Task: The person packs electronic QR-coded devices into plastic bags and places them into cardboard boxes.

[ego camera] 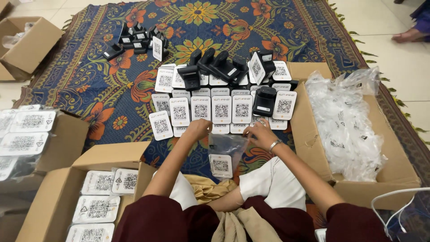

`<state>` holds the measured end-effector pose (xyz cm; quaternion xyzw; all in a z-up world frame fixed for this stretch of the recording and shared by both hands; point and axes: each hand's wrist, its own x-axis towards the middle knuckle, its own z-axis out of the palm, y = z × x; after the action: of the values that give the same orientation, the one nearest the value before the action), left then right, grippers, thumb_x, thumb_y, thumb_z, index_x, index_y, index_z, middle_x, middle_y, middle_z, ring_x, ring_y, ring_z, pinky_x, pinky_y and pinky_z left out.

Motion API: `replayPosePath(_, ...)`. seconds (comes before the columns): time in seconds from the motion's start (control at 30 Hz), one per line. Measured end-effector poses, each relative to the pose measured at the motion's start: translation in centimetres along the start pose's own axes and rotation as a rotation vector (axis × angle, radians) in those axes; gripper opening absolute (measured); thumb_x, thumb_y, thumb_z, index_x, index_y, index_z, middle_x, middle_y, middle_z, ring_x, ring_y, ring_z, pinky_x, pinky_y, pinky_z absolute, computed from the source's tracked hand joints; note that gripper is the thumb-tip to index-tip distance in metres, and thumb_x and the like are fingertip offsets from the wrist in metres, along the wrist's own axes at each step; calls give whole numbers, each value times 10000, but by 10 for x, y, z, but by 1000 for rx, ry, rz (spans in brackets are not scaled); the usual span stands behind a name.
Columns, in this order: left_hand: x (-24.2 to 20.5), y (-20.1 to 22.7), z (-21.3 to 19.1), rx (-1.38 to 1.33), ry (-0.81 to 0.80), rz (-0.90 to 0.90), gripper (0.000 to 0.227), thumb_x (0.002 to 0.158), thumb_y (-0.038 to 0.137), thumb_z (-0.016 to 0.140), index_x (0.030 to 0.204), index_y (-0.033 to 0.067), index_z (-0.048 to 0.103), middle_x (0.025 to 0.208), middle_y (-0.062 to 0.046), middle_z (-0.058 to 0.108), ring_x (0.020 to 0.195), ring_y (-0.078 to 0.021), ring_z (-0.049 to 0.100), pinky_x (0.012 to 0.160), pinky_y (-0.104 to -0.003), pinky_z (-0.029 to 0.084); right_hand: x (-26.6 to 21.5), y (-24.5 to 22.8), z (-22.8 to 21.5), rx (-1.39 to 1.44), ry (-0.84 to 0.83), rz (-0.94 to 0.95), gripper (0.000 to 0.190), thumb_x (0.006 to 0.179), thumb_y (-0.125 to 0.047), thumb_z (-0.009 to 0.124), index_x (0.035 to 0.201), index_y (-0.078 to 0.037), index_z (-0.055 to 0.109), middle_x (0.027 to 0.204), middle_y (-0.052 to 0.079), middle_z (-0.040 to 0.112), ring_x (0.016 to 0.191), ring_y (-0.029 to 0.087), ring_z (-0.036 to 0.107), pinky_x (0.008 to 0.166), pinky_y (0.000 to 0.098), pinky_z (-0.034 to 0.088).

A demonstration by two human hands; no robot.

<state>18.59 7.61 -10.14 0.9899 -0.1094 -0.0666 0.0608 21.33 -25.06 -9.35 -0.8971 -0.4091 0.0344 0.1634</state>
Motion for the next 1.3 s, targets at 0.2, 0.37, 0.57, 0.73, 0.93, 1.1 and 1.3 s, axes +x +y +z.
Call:
replayPosePath(0.2, 8, -55, 100, -251, 72, -100, 858, 735, 52, 733, 1495, -6, 339, 1265, -271, 611, 1172, -421, 598, 934, -452, 513, -13, 29, 92, 597, 112, 418, 1078, 662, -504, 930, 1507, -160, 355, 1349, 138, 553, 1285, 273, 548, 948, 462, 513)
replayPosePath(0.37, 32, -31, 208, -636, -99, 17, 542, 788, 160, 730, 1275, 21, 537, 1192, -239, 656, 1121, -383, 646, 935, -427, 516, 9, 40, 179, 877, 47, 252, 791, 761, -370, 893, 1395, -80, 520, 1378, 131, 590, 1257, 267, 585, 1040, 385, 499)
replayPosePath(0.57, 61, 21, 252, -675, 155, 4, 235, 788, 154, 671, 979, 20, 699, 971, -232, 707, 948, -420, 679, 811, -478, 536, 19, -22, 115, 756, 165, 105, 143, 998, -155, 631, 1055, -67, 728, 1073, 102, 714, 1069, 260, 656, 939, 376, 515)
replayPosePath(0.73, 29, 65, 208, -798, 276, -226, 325, 808, 147, 677, 1111, 38, 631, 963, -224, 720, 952, -433, 679, 801, -499, 520, 32, -27, 120, 583, 400, -104, 103, 944, -89, 606, 981, -96, 702, 1173, 155, 671, 1034, 335, 655, 827, 376, 509)
replayPosePath(0.93, -40, 121, 131, -411, 481, -216, 608, 867, 62, 616, 1438, -34, 432, 1246, -301, 628, 1147, -442, 593, 955, -490, 478, 41, 70, 336, 683, 130, 231, 97, 930, -124, 610, 991, -72, 665, 933, 100, 730, 854, 259, 683, 729, 392, 528)
replayPosePath(1.1, -65, 131, 98, -78, 263, 207, 616, 907, 334, 772, 1359, 26, 488, 1296, -256, 552, 1251, -428, 477, 1063, -543, 349, 77, 140, 448, 1888, -192, 631, 358, 1124, -306, 662, 827, -129, 567, 773, 29, 621, 623, 187, 528, 542, 422, 503)
replayPosePath(1.3, 4, 103, 178, -180, 119, 54, 585, 863, 403, 798, 1267, 65, 543, 1067, -150, 691, 1012, -327, 673, 827, -440, 525, 30, 103, 401, 1465, 345, 858, 186, 951, -175, 608, 1073, -66, 699, 966, 23, 707, 863, 131, 652, 767, 320, 518)
